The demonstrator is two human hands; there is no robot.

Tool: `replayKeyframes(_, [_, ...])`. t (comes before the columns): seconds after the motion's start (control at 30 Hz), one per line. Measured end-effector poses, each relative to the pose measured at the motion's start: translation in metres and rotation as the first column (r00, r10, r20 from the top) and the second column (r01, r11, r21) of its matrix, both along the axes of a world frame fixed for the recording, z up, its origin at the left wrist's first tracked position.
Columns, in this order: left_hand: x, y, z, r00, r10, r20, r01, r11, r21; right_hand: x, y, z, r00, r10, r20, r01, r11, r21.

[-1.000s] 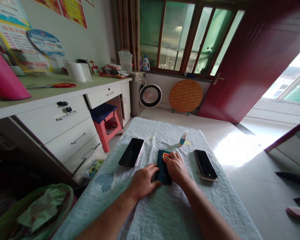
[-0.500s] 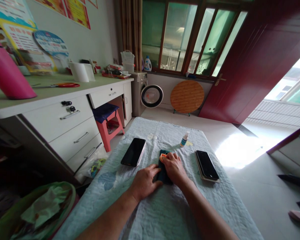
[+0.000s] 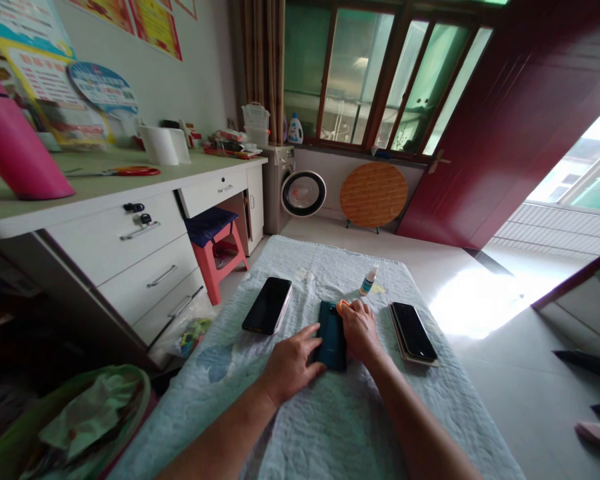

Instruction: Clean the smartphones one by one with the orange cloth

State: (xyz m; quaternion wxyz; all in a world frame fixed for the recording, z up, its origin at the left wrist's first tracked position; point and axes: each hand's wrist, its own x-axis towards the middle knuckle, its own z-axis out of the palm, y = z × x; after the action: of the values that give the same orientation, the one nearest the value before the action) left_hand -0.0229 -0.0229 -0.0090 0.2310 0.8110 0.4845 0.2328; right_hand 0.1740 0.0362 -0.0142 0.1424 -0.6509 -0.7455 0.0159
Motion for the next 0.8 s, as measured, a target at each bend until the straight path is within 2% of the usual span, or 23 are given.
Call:
replayKeyframes(0.23, [0.0,0.001,0.0,1.0,-0.023,-0.006,0.022,0.999,-0.035,-0.004,0.021,0.008,0.999,-0.04,0.023,0.043,0.994,-0.1])
replayKeyframes(0.4, [0.0,0.002,0.0,1.0,-0.021,0.009,0.021,0.999,-0.044,-0.019,0.035,0.013,0.999,-0.004,0.053,0.01,0.992,-0.123])
replayKeyframes(0.6, [0.001,0.002,0.001,0.999,-0.038,0.021,0.039,0.999,-0.038,-0.038,0.039,0.014,0.994,0.076,0.083,-0.065,0.989,-0.134])
replayKeyframes(0.8, [0.002,-0.001,0.0,1.0,-0.013,-0.013,0.012,0.999,-0.03,-0.033,0.037,0.012,0.991,0.103,0.086,-0.093,0.989,-0.111])
